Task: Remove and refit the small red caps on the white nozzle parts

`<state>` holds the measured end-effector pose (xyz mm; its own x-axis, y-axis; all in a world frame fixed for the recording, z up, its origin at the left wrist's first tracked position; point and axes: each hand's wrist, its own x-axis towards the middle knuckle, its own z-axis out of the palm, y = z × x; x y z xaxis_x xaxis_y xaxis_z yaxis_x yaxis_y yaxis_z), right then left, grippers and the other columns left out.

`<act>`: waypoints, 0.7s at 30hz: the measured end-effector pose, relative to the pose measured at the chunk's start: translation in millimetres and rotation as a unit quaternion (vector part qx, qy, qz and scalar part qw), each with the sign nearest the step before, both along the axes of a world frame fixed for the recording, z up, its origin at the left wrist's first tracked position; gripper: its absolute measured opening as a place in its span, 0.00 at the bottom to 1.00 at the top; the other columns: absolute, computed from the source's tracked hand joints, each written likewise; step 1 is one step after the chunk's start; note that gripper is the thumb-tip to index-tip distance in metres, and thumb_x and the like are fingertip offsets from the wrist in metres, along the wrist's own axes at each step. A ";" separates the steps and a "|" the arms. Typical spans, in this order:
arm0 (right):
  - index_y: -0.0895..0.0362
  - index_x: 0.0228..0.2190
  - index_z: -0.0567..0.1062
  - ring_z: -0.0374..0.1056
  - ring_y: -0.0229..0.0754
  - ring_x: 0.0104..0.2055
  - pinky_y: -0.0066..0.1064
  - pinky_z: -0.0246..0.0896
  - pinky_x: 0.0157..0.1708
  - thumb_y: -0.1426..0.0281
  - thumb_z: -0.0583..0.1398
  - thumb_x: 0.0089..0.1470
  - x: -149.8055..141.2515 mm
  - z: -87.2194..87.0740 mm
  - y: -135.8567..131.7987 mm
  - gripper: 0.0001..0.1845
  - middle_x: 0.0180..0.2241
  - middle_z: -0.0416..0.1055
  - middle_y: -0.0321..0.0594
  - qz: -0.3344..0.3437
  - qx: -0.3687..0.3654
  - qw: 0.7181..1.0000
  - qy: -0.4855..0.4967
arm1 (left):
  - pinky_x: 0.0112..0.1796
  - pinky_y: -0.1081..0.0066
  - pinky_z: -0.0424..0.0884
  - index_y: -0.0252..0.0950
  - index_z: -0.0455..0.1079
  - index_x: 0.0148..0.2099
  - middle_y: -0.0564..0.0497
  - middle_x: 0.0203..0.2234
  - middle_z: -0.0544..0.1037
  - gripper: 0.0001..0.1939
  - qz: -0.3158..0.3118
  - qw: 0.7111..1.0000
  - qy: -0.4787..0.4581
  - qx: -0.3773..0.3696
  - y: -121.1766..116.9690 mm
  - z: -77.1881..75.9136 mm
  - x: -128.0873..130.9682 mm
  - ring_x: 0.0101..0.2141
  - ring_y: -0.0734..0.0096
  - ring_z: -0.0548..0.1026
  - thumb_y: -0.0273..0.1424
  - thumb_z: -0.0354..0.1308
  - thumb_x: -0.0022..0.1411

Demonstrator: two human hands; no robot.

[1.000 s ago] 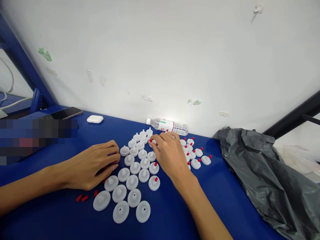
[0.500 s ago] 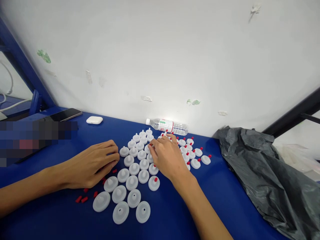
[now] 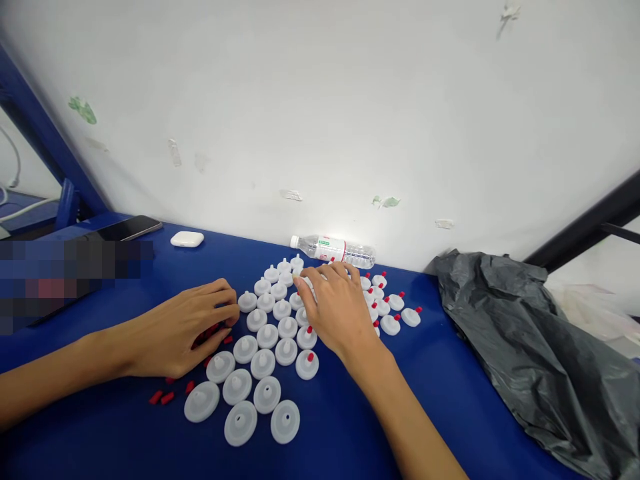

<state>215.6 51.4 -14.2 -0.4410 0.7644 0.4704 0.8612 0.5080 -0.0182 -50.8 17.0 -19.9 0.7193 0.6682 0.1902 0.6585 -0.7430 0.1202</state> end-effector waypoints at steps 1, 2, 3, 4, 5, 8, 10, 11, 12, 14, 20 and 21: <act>0.55 0.44 0.77 0.69 0.52 0.50 0.50 0.56 0.54 0.61 0.47 0.69 -0.1 -1.0 -0.2 0.21 0.41 0.77 0.45 -0.006 -0.006 1.000 -0.001 | 0.39 0.64 0.65 0.37 0.66 0.35 0.48 0.33 0.70 0.06 0.000 1.000 0.000 0.000 0.5 -0.8 -0.2 0.37 0.62 0.65 0.25 0.50 0.65; 0.54 0.45 0.77 0.69 0.52 0.51 0.52 0.56 0.55 0.60 0.46 0.70 0.0 -2.4 -0.3 0.22 0.42 0.78 0.46 -0.008 -0.015 1.000 -0.002 | 0.39 0.65 0.64 0.37 0.66 0.35 0.48 0.33 0.70 0.06 -0.001 1.000 -0.002 0.000 1.1 -1.4 -0.3 0.37 0.62 0.65 0.25 0.50 0.65; 0.54 0.46 0.76 0.68 0.53 0.53 0.54 0.54 0.56 0.59 0.45 0.70 0.0 -3.9 -0.5 0.23 0.43 0.78 0.46 -0.006 -0.025 1.000 -0.004 | 0.39 0.65 0.64 0.37 0.66 0.35 0.48 0.33 0.70 0.07 -0.002 1.000 -0.003 -0.001 1.7 -1.9 -0.4 0.38 0.63 0.65 0.25 0.50 0.66; 0.53 0.47 0.76 0.67 0.54 0.55 0.56 0.52 0.58 0.59 0.44 0.70 0.2 -5.5 -0.6 0.24 0.45 0.77 0.46 -0.001 -0.038 0.999 -0.005 | 0.40 0.65 0.64 0.37 0.66 0.35 0.48 0.33 0.70 0.07 -0.002 1.000 -0.004 -0.002 2.1 -2.3 -0.4 0.38 0.63 0.65 0.25 0.49 0.66; 0.53 0.48 0.76 0.66 0.54 0.57 0.58 0.49 0.60 0.59 0.43 0.70 0.5 -7.1 -0.7 0.24 0.46 0.77 0.45 0.006 -0.054 0.998 -0.004 | 0.40 0.65 0.64 0.37 0.66 0.36 0.48 0.33 0.70 0.07 -0.003 1.000 -0.005 -0.003 2.5 -2.5 -0.3 0.38 0.63 0.66 0.25 0.49 0.67; 0.51 0.50 0.75 0.61 0.54 0.62 0.62 0.44 0.62 0.58 0.41 0.71 1.5 -10.0 -0.9 0.26 0.52 0.75 0.42 0.020 -0.111 0.994 0.002 | 0.41 0.64 0.64 0.37 0.67 0.37 0.49 0.33 0.71 0.07 -0.005 1.000 -0.006 -0.004 2.9 -3.2 -0.3 0.37 0.63 0.66 0.26 0.48 0.68; 0.52 0.52 0.74 0.59 0.54 0.64 0.62 0.42 0.63 0.58 0.40 0.71 1.8 -10.6 -0.7 0.27 0.54 0.74 0.41 0.023 -0.130 0.991 0.002 | 0.42 0.64 0.64 0.37 0.68 0.39 0.49 0.33 0.72 0.08 -0.004 1.000 -0.010 -0.004 2.9 -4.0 -0.6 0.38 0.63 0.67 0.25 0.48 0.68; 0.52 0.53 0.73 0.59 0.54 0.64 0.62 0.42 0.64 0.58 0.41 0.71 1.9 -10.6 -0.7 0.27 0.54 0.74 0.42 0.026 -0.129 0.991 0.001 | 0.43 0.64 0.64 0.37 0.69 0.40 0.49 0.34 0.72 0.08 -0.004 1.000 -0.013 -0.005 2.9 -4.4 -0.9 0.39 0.63 0.67 0.25 0.48 0.68; 0.53 0.54 0.73 0.59 0.54 0.64 0.62 0.41 0.64 0.58 0.41 0.71 1.8 -10.5 -0.6 0.27 0.55 0.73 0.43 0.028 -0.123 0.992 -0.001 | 0.43 0.64 0.64 0.37 0.69 0.41 0.49 0.34 0.72 0.08 -0.004 1.000 -0.017 -0.005 2.9 -4.8 -1.2 0.39 0.63 0.68 0.24 0.49 0.67; 0.55 0.55 0.72 0.60 0.53 0.64 0.60 0.41 0.64 0.59 0.42 0.71 1.2 -9.8 -0.7 0.26 0.55 0.73 0.44 0.033 -0.100 0.994 -0.001 | 0.43 0.65 0.64 0.38 0.70 0.43 0.50 0.34 0.73 0.10 -0.004 1.000 -0.028 -0.004 2.6 -4.9 -1.7 0.40 0.64 0.68 0.23 0.49 0.67; 0.56 0.53 0.72 0.65 0.49 0.60 0.56 0.43 0.64 0.62 0.44 0.71 -1.6 -6.6 -2.5 0.23 0.53 0.74 0.45 0.052 -0.061 0.997 0.003 | 0.41 0.65 0.65 0.38 0.70 0.41 0.50 0.32 0.73 0.06 -0.012 0.999 -0.043 -0.014 -0.1 1.0 0.0 0.37 0.64 0.68 0.25 0.53 0.64; 0.56 0.53 0.73 0.65 0.49 0.59 0.56 0.43 0.64 0.62 0.44 0.71 -2.2 -6.3 -2.9 0.23 0.52 0.75 0.45 0.057 -0.059 0.997 0.003 | 0.40 0.65 0.65 0.38 0.70 0.40 0.50 0.32 0.72 0.05 -0.012 0.999 -0.040 -0.021 -0.4 1.8 0.5 0.37 0.64 0.68 0.26 0.53 0.63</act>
<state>213.4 48.5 -20.5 -0.5253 0.7602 0.3822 0.7981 0.5960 -0.0887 -50.4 16.5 -18.1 0.7184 0.6602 0.2193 0.6281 -0.7511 0.2036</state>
